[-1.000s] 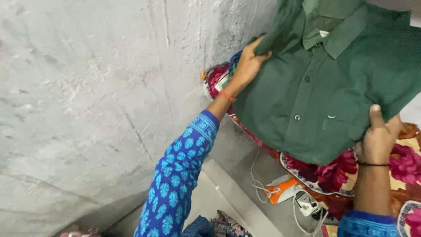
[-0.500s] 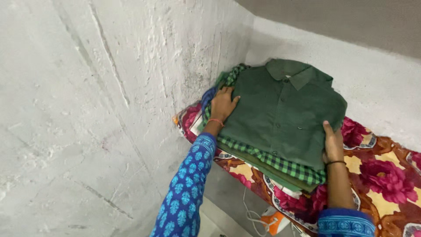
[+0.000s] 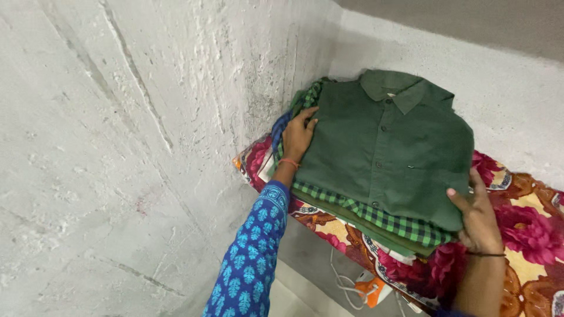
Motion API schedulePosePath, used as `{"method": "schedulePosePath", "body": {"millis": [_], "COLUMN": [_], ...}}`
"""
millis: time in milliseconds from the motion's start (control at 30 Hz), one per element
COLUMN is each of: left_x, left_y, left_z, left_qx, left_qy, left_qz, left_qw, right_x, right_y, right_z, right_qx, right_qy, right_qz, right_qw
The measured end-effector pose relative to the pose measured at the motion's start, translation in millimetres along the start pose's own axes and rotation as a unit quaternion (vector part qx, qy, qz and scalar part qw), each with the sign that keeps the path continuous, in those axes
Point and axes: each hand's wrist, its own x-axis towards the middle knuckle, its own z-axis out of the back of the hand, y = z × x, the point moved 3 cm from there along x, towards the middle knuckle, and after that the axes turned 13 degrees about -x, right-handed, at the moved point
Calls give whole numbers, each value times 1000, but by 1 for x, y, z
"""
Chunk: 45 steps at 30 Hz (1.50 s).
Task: The person folds several shirts and a t-shirt one by one on a bed with a floral sheet. They smooth each item and stack them neatly on the side of the bed.
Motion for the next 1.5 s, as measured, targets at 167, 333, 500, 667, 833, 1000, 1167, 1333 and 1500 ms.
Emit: {"method": "schedulePosePath", "body": {"millis": [167, 333, 500, 667, 833, 1000, 1167, 1333, 1500], "left_x": [2, -2, -3, -6, -8, -21, -46, -20, -8], "left_y": [12, 7, -7, -12, -4, -14, -49, -60, -62], "left_z": [3, 3, 7, 8, 9, 15, 29, 49, 37], "left_qx": [-66, 5, 16, 32, -26, 48, 151, 200, 406], "left_qy": [-14, -4, 1, 5, -45, 11, 103, 117, 183], "left_qz": [40, -14, -16, 44, -104, -31, -11, 19, 62], "left_qw": [997, 1000, 1000, 999, 993, 998, 983, 973, 893], "right_x": [-30, -49, -63, -58, -54, -55, -57, -55, -50], "right_y": [-29, -40, -4, 12, -6, -2, -3, 3, 21], "right_z": [-6, -8, 3, -77, -136, -129, -135, -133, -114], "right_qx": [69, -103, -321, -425, -581, -549, -535, -430, -442], "right_qy": [-22, -40, -138, -26, -47, -31, -56, -32, 92], "right_qz": [24, 90, 131, 330, 297, 323, 286, 252, 245], "right_qw": [997, 990, 928, 843, 756, 770, 793, 866, 858]}}
